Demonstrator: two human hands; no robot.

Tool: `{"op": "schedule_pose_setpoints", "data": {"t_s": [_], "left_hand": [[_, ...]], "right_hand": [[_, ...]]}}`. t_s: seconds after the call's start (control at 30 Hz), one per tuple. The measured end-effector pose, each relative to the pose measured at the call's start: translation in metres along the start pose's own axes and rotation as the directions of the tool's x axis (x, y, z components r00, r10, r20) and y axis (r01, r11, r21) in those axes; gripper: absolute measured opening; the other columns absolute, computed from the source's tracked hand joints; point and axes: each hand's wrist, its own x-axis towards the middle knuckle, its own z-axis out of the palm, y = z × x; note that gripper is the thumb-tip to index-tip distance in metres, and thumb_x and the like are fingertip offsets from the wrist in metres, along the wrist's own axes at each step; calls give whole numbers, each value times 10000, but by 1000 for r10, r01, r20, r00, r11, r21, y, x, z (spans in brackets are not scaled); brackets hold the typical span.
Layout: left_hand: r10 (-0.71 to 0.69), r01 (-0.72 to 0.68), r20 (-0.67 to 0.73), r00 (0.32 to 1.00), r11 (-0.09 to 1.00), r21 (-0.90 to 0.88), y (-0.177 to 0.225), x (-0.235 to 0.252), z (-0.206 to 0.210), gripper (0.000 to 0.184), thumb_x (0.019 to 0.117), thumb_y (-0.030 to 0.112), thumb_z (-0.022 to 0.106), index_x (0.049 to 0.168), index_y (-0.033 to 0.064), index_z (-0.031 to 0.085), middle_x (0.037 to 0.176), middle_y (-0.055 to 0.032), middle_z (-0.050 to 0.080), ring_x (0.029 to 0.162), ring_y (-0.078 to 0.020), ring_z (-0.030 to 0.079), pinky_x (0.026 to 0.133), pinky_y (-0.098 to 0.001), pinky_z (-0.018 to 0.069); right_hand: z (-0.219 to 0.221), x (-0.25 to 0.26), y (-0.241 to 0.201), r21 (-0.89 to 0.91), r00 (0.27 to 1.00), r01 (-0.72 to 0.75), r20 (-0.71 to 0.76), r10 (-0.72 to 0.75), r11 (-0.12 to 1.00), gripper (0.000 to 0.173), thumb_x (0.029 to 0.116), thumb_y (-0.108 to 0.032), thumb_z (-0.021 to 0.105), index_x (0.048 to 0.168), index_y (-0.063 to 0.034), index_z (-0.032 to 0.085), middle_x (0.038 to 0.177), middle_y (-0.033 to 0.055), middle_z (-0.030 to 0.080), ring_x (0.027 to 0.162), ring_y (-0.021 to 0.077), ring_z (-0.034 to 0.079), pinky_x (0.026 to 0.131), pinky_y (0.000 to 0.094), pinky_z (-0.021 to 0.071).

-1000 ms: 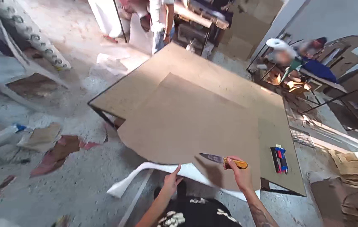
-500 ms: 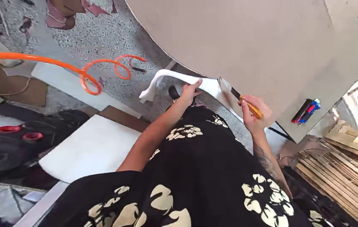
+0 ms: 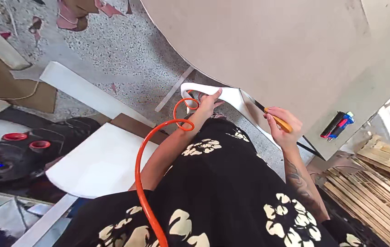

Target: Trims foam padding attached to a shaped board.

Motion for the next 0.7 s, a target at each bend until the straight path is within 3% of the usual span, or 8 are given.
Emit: {"op": "schedule_pose_setpoints", "data": {"t_s": [0.3, 0.7], "left_hand": [[-19, 18, -40, 999, 999, -45, -3, -3, 4, 620, 951, 241, 752, 1433, -1, 447, 1243, -175, 689, 1086, -310, 713, 942, -490, 610], [-20, 17, -47, 999, 997, -71, -9, -2, 0, 626, 951, 220, 750, 1444, 5, 431, 1258, -181, 683, 1093, -323, 713, 947, -500, 612]], "right_hand": [[8, -5, 8, -61, 1000, 0, 23, 2, 998, 148, 970, -86, 691, 1070, -13, 771, 1120, 145, 749, 986, 214, 744, 828, 366, 653], [10, 32, -9, -215, 990, -10, 133, 40, 977, 169, 962, -138, 712, 1090, -41, 764, 1117, 97, 740, 990, 140, 723, 842, 313, 628]]}}
